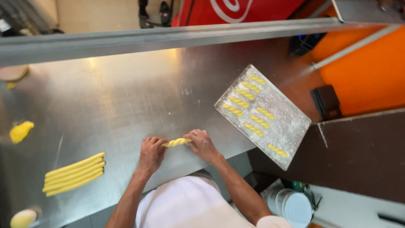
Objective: Twisting pre-cut dough strips into spiral shapes and arranging them neatly on a baking tray.
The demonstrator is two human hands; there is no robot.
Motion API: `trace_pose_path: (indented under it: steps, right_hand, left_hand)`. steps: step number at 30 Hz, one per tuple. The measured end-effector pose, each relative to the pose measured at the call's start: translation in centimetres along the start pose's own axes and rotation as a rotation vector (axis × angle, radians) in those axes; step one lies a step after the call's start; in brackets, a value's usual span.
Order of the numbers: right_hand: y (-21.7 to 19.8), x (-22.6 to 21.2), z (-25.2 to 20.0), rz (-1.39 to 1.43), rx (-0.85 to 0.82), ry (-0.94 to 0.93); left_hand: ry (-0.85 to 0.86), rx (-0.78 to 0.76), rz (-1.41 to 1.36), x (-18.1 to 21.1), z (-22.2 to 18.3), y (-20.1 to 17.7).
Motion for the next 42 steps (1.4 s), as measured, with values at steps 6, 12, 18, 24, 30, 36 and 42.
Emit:
trace_pose_path:
  steps: [6,12,18,24,30,36,42]
  right_hand:
    - [2.3,3.9,-4.1,-0.024,-0.018,0.278]
    - [1.3,4.8,-7.7,0.224,0.193,0.441]
    - [1.7,3.6,-4.7,0.094,0.234,0.243]
    - [2.1,2.8,-2.9,-0.181,0.188,0.162]
    - [-9.5,11.6,-6.9,-0.014,0.339,0.294]
    - [-22.0,27.3,-13.0,-0.153,0.518,0.412]
    - [-26.3,35.1,-14.0,-0.180,0.560,0.564]
  left_hand:
    - [0.091,-0.053,0.007,2.3,-0.7,-0.8]
    - [0.092,-0.004,-0.031,0.1,-1.0,2.1]
    - [0.190,-0.053,-0.096,2.3,0.3,-0.3]
    - [0.049,-0.330,0.028,3.4,1.5,3.2]
    - [0.426,-0.179,-0.118,17.8,8.7,4.1]
    - [0.591,-0.079,-0.031,35.2,18.4,11.9]
    - [0.560,-0.182,0.101,40.4,24.3,19.1]
Point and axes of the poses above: each hand's wrist, its own z-axis towards the middle knuckle, its own y-axis out of the palm, x = y × z, the point moved 10 cm from there along z, towards the middle knuckle, and after that the axes turned 8 degrees about z, right-handed, at the moved point
